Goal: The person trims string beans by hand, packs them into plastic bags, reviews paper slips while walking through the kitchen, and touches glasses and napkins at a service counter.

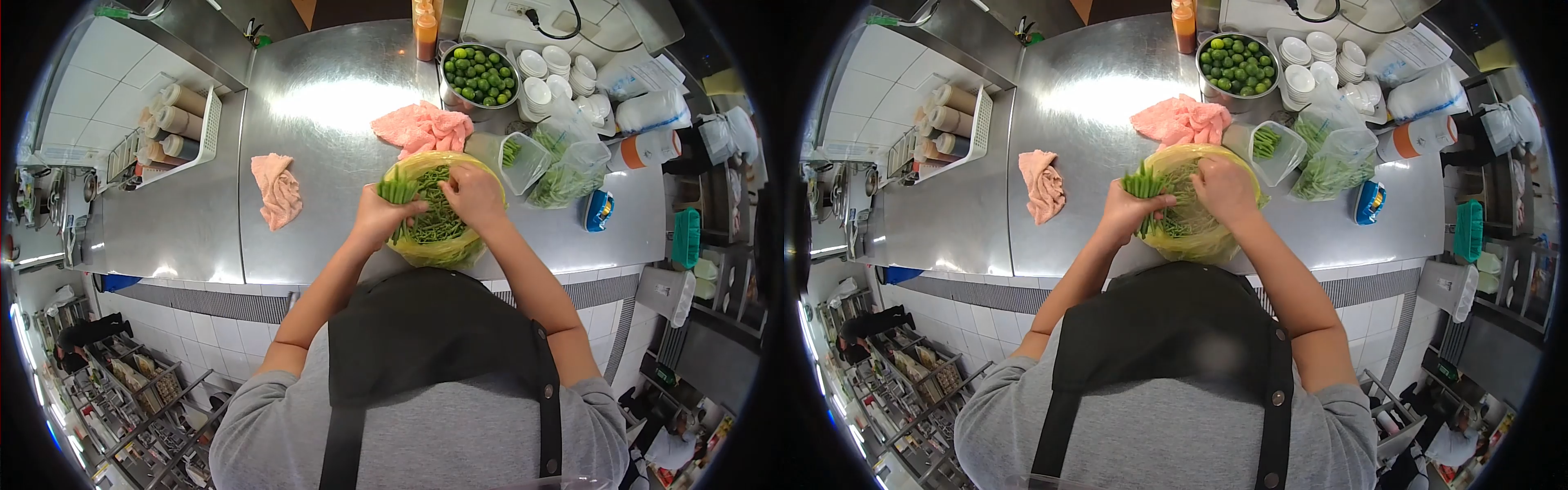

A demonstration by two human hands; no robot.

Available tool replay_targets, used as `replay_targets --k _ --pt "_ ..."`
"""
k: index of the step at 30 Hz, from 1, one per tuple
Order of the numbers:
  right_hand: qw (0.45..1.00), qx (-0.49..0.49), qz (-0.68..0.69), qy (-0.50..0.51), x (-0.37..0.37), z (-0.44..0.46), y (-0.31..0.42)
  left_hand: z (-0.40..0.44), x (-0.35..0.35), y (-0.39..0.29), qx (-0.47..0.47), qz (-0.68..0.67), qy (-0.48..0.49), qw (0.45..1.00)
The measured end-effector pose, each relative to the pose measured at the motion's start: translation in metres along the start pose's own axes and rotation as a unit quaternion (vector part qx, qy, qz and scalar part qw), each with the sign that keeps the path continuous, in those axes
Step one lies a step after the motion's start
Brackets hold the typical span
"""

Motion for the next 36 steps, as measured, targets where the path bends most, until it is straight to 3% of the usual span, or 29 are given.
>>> replay_targets --k 1,2,3,4,5,6,8,12,14,16,17,19,20,22,25,26,28,29,31,36 --pt "1.000 0.001 0.001 0.000 -0.007 0.003 0.006 -0.001 0.000 0.000 -0.017 -0.092 -0.018 0.995" --pt "0.992 0.058 -0.022 0.110 -0.005 0.007 0.007 0.000 -0.004 0.003 -0.017 -0.091 -0.016 0.996" --pt "0.969 0.113 -0.044 0.217 0.000 0.006 0.004 0.002 -0.008 0.014 -0.068 -0.254 -0.028 0.964" --pt "0.969 0.113 -0.045 0.216 0.009 0.005 -0.003 0.004 -0.010 0.025 -0.116 -0.409 -0.039 0.904" --pt "0.940 0.136 0.180 0.257 0.027 0.001 -0.013 0.009 -0.011 0.033 -0.103 -0.501 -0.023 0.859" --pt "0.860 0.151 0.396 0.285 0.028 -0.002 -0.005 0.010 -0.013 0.029 -0.101 -0.501 -0.024 0.859" --pt "0.832 0.119 0.463 0.280 0.027 -0.012 0.008 0.013 -0.015 0.019 -0.091 -0.591 -0.032 0.801" --pt "0.766 0.074 0.556 0.314 0.025 -0.030 0.022 0.018 -0.018 0.016 -0.085 -0.602 -0.045 0.793" --pt "0.791 0.108 0.527 0.290 0.028 -0.035 0.027 0.019 -0.018 0.018 -0.071 -0.572 -0.065 0.814" --pt "0.891 0.074 0.421 0.153 0.019 -0.036 0.030 0.018 -0.017 0.017 -0.058 -0.542 -0.084 0.834" --pt "0.891 0.074 0.421 0.152 0.017 -0.036 0.033 0.016 -0.017 0.017 -0.050 -0.507 -0.099 0.855" --pt "0.942 -0.005 0.330 0.057 0.001 -0.036 0.044 0.014 -0.017 0.014 -0.041 -0.471 -0.115 0.874" --pt "0.942 -0.005 0.331 0.058 0.000 -0.036 0.044 0.013 -0.018 0.014 -0.037 -0.456 -0.124 0.880" --pt "0.931 -0.125 0.328 0.103 -0.005 -0.039 0.053 0.014 -0.020 0.012 -0.030 -0.442 -0.135 0.886" --pt "0.927 -0.159 0.308 0.143 -0.004 -0.041 0.053 0.014 -0.024 0.012 -0.032 -0.434 -0.167 0.885" --pt "0.927 -0.159 0.307 0.143 -0.003 -0.038 0.047 0.015 -0.026 0.011 -0.024 -0.426 -0.190 0.884" --pt "0.964 -0.039 0.167 0.203 0.010 -0.027 0.028 0.013 -0.025 0.009 -0.016 -0.418 -0.212 0.883" --pt "0.964 -0.040 0.167 0.202 0.012 -0.027 0.026 0.012 -0.024 0.006 -0.001 -0.396 -0.212 0.893" --pt "0.965 -0.034 0.233 0.112 -0.003 -0.024 0.031 0.010 -0.021 0.003 0.014 -0.374 -0.213 0.903" --pt "0.949 -0.043 0.309 0.036 -0.010 -0.027 0.050 0.006 -0.012 -0.005 0.056 -0.345 -0.221 0.911"
Point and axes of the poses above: each hand's wrist, its own z-axis towards the middle knuckle, its own x-axis out of the palm, y = z × x, the point moved 5 cm from there along z, towards the middle knuckle, and after that the axes turned 14 degrees about x, right-handed, at the moved point
